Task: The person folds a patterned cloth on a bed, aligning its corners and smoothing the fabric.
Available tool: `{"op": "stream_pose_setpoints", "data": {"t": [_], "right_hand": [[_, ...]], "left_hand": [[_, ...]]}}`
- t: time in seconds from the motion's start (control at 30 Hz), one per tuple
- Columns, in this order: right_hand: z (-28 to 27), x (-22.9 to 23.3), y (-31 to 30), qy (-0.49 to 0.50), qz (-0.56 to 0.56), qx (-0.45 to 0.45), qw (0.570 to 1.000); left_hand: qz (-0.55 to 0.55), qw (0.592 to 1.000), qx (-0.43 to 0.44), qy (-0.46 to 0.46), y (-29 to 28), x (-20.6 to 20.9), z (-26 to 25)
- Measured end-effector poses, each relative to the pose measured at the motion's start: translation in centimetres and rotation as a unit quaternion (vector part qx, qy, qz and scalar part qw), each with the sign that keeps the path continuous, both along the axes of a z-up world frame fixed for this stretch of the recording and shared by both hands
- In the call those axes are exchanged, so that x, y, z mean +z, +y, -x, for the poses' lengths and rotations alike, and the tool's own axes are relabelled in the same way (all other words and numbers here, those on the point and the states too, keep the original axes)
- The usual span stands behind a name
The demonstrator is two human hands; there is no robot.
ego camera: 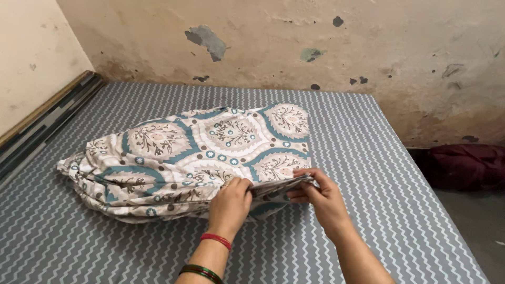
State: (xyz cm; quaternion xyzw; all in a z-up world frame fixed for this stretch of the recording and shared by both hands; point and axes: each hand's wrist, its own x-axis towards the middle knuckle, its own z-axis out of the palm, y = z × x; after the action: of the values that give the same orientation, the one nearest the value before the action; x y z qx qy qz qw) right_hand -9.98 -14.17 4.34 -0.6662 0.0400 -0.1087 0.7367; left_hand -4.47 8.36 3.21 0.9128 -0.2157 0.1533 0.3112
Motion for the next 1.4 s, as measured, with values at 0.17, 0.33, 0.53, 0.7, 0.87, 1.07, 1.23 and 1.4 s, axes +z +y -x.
{"op": "stream_pose_setpoints", "data": {"t": [0.17,0.33,0.53,0.7,0.87,1.07,1.23,1.4], "right_hand": [[0.4,2.7,1.2,-0.067,-0.026,-0.024,0.997],[-0.6,3.0,-0.1,-0.136,-0.017,-0.102,0.985],[-1.3,4.2,-0.6,-0.168,-0.065,-0.157,0.971],[-1.9,4.6,0.0,-0.185,-0.076,-0.191,0.961],[-2.2,4.4,0.4,-0.197,-0.084,-0.233,0.949],[-2.9,4.1,-0.1,-0.196,-0.105,-0.299,0.928],[-3.9,3.7,-0.9,-0.179,-0.121,-0.339,0.916],[-4.8,4.0,-2.6,-0.177,-0.116,-0.351,0.912]], "left_hand": [[-0.030,0.995,0.019,-0.096,0.5,0.6,-2.1],[-0.109,0.982,0.076,-0.132,1.7,1.2,-4.9],[-0.047,0.990,0.048,-0.128,3.2,0.7,-6.8],[-0.073,0.991,0.012,-0.109,3.2,-1.1,-6.8],[-0.131,0.983,0.010,-0.125,4.6,-2.2,-8.6],[-0.075,0.987,0.013,-0.143,8.5,-1.1,-11.1],[-0.016,0.996,-0.049,-0.075,9.9,-2.5,-11.8],[0.116,0.992,-0.031,-0.025,10.8,-5.8,-11.9]]}}
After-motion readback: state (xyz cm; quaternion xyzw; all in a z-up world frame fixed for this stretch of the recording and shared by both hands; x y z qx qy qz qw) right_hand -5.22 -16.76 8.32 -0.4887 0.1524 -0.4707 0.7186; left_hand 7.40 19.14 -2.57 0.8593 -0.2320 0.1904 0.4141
